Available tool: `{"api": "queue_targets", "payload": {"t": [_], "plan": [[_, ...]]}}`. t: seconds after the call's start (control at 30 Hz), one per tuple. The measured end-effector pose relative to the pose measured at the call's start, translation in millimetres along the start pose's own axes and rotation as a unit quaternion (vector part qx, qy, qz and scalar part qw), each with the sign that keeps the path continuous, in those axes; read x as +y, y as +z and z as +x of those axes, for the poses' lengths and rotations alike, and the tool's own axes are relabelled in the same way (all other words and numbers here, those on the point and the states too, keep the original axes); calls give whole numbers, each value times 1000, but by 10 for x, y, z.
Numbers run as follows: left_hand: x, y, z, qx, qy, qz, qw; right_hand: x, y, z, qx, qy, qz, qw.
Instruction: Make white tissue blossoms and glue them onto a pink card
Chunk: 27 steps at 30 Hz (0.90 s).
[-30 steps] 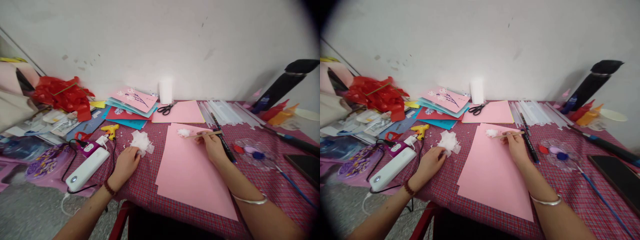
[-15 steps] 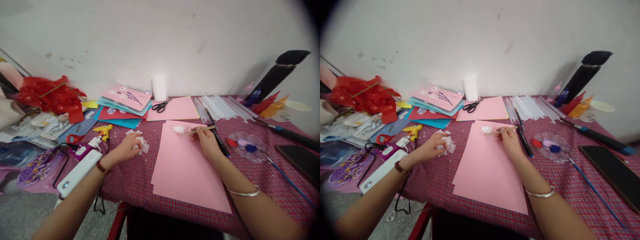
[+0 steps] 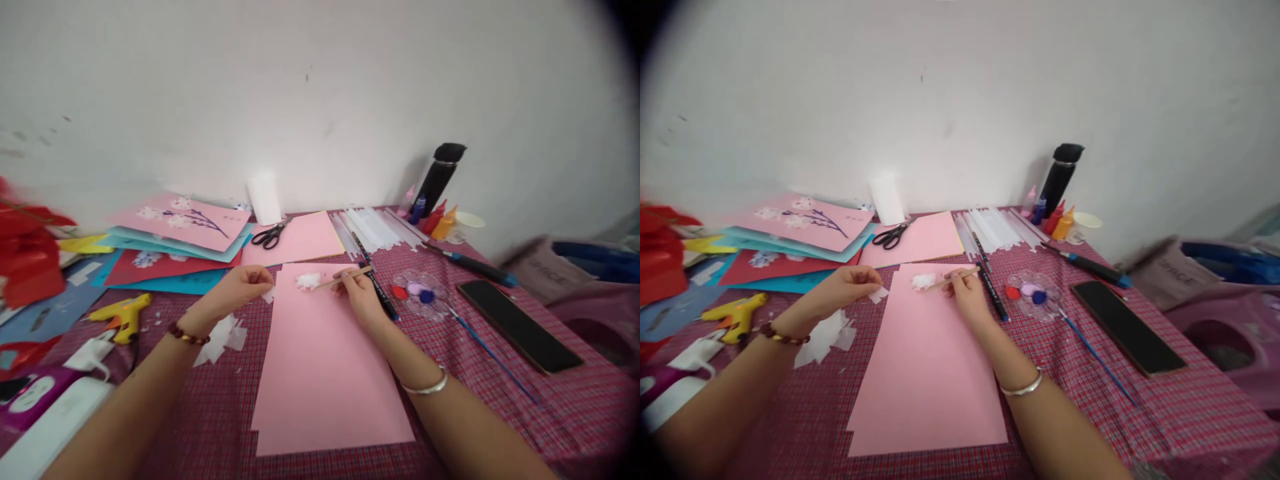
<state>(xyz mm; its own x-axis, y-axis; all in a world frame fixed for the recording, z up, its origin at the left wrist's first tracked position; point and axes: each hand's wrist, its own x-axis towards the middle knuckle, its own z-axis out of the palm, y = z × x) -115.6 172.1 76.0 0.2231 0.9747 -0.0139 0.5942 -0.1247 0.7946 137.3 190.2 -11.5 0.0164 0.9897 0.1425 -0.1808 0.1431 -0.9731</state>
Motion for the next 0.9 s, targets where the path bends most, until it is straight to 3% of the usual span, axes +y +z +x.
{"api": "queue_targets", "payload": {"t": [0.2, 0.33, 0.47, 0.57, 0.9], "plan": [[67, 273, 437, -134, 7, -110, 985, -23, 8, -6, -19, 0, -23, 1000], [21, 363, 495, -179, 2, -140, 974, -33, 13, -6, -13, -4, -53, 999], [-14, 381, 462, -198, -5, -87, 976, -32, 16, 1, 1, -12, -64, 998], [-7, 427, 471, -191, 6, -44, 981, -33, 15, 5, 2, -11, -66, 998], [-165, 727, 645, -73, 51, -20, 996, -68, 15, -50, 41, -19, 15, 999]]}}
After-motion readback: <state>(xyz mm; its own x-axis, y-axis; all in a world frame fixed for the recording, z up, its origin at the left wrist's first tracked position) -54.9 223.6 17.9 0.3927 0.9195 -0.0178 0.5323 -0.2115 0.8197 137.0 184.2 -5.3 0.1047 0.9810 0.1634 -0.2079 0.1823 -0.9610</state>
